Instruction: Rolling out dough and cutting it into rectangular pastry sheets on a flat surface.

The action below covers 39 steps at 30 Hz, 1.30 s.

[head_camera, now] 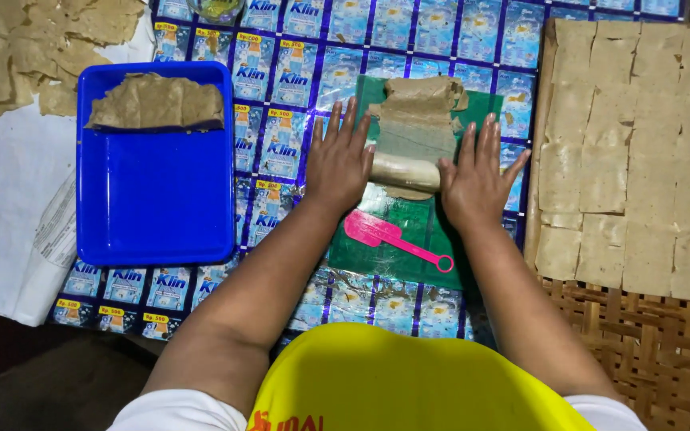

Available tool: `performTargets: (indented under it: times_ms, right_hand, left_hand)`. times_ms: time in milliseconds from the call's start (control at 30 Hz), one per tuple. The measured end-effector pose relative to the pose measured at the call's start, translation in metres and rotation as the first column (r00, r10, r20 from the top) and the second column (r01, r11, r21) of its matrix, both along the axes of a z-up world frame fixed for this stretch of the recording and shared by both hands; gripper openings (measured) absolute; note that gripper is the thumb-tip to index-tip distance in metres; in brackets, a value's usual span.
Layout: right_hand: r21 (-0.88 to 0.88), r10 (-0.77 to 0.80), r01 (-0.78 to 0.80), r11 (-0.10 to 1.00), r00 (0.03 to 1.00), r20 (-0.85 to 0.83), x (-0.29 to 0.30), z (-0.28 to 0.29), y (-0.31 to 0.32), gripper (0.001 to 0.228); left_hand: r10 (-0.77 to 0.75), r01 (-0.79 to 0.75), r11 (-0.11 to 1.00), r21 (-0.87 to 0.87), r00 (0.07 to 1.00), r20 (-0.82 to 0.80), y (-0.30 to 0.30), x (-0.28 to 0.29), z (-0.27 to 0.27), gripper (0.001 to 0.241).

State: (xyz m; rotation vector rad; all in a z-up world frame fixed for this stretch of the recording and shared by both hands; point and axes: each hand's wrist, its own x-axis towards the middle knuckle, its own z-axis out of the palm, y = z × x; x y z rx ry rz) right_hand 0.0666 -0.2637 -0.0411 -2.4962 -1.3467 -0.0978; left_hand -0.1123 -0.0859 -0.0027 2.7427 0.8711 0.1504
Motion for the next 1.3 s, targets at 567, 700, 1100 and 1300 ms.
performTargets:
  times_ms: [567, 700, 1100, 1300]
  right_hand:
    - [0.007, -0.002, 0.002, 1.000, 1.000, 0.012, 0.001, -0.005, 0.000, 0.071]
    - [0.050, 0.011, -0.013, 0.999, 0.999, 0.034, -0.033, -0.001, -0.026, 0.071]
    - [0.039, 0.029, -0.028, 0.999, 1.000, -0.010, -0.025, -0.004, -0.025, 0.074]
    - [-0.010, 0.041, -0.042, 0.999, 0.998, -0.054, -0.074, -0.010, -0.075, 0.081]
  left_hand:
    - [0.025, -0.029, 0.997, 0.071, 0.998, 0.054, 0.001, 0.001, -0.021, 0.057]
    - [-0.005, 0.006, 1.000, -0.030, 1.000, 0.020, -0.022, -0.028, -0.011, 0.057]
    - [-0.002, -0.001, 0.999, 0.037, 0.997, 0.078, -0.024, -0.030, -0.027, 0.059]
    - [-0.057, 0.057, 0.998, -0.005, 0.997, 0.045, -0.065, -0.086, -0.030, 0.062]
